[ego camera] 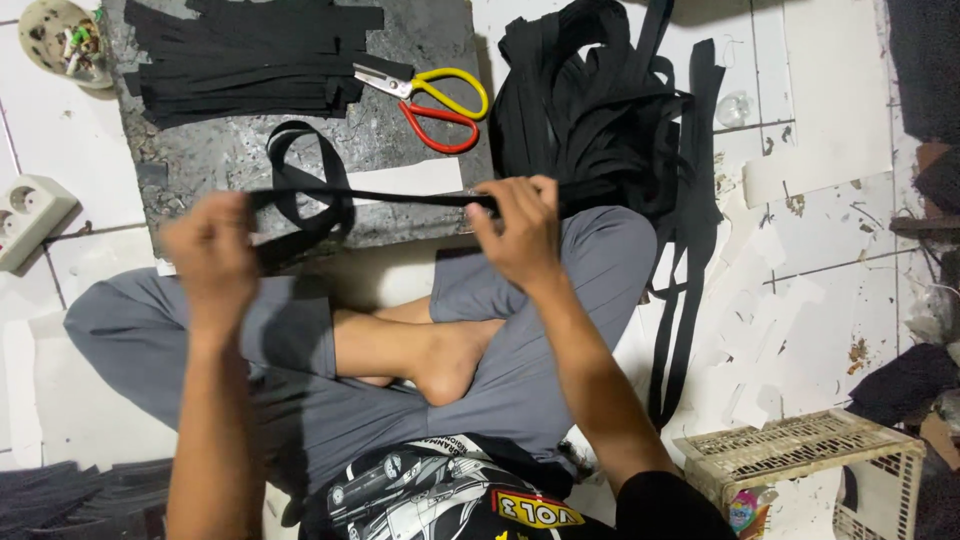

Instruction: Cutting long strips of black material to length using a white template and scissors.

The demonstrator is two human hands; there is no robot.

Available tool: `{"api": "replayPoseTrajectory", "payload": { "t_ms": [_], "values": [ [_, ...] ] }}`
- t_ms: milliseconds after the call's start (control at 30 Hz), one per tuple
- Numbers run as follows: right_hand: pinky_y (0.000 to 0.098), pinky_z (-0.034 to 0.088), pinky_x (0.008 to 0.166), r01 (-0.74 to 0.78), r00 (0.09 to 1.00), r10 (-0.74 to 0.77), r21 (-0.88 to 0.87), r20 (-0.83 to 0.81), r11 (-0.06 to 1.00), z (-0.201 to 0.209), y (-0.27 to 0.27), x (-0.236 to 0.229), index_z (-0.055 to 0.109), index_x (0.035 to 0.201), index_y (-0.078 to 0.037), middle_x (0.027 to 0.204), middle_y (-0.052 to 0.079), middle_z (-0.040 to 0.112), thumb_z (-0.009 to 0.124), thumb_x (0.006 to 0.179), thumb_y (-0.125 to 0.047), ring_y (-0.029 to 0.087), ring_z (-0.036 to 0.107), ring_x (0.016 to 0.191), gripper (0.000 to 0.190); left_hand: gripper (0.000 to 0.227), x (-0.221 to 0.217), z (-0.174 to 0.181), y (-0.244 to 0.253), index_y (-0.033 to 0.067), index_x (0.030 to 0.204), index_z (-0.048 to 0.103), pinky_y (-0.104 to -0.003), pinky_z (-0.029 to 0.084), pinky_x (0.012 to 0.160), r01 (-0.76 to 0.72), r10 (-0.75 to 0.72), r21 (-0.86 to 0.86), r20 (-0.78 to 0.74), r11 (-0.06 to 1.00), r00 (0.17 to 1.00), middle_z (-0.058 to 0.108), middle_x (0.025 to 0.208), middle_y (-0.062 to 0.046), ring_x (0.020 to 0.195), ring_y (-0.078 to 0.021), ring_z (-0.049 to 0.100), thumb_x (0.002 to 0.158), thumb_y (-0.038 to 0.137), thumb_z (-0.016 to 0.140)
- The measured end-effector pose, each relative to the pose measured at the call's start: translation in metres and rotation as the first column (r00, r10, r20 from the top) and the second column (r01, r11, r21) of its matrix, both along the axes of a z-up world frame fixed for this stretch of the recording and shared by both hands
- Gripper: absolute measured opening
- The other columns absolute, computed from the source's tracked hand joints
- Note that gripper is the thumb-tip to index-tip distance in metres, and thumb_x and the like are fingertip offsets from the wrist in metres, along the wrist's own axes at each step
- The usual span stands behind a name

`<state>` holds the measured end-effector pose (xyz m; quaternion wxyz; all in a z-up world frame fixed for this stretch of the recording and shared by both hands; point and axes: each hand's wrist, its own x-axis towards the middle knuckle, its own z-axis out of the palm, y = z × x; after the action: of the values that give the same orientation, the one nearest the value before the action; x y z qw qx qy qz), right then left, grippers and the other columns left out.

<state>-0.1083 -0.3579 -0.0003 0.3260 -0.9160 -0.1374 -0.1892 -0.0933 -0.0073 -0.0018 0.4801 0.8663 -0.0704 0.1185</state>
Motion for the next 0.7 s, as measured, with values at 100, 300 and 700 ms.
{"api": "replayPoseTrajectory", "payload": {
  "t_ms": [100,300,700],
  "values": [
    [0.0437,0.042,0.091,-0.033,0.999,0.032,-0.024,-0.023,0.999,-0.004,-0.017,0.003,0.069,0.101,-0.004,0.096,0.009,0.07,0.075,0.09,-0.012,0.029,0.067,0.09,0.014,0.049,0.001,0.002,0.028,-0.0051,0.088,0.061,-0.034,0.037,0.062,-0.142,0.141,-0.017,-0.037,0.99,0.989,0.058,0.073,-0.01,0.067,-0.0213,0.051,0.127,0.023,0.055],
    [0.0418,0.049,0.089,-0.056,0.997,0.056,-0.007,0.052,0.998,-0.016,-0.009,-0.002,0.069,0.102,-0.002,0.096,0.012,0.07,0.073,0.083,0.002,0.03,0.067,0.092,0.02,0.023,0.009,0.036,0.013,-0.004,0.115,0.065,-0.043,0.042,0.095,-0.258,0.207,0.379,0.172,0.888,0.963,0.063,0.112,-0.018,0.106,-0.0321,0.054,0.118,0.018,0.058],
    [0.0438,0.055,0.078,-0.168,0.951,0.127,0.124,0.283,0.978,-0.014,0.047,-0.011,0.059,0.114,0.003,0.103,0.017,0.07,0.063,0.085,0.009,0.034,0.069,0.087,0.03,0.03,-0.009,0.033,-0.123,-0.0007,0.089,0.072,-0.04,0.045,0.057,0.385,-0.382,-0.092,-0.467,0.918,0.798,0.063,0.072,-0.02,0.055,-0.0287,0.054,0.1,0.027,0.068]
  ]
}}
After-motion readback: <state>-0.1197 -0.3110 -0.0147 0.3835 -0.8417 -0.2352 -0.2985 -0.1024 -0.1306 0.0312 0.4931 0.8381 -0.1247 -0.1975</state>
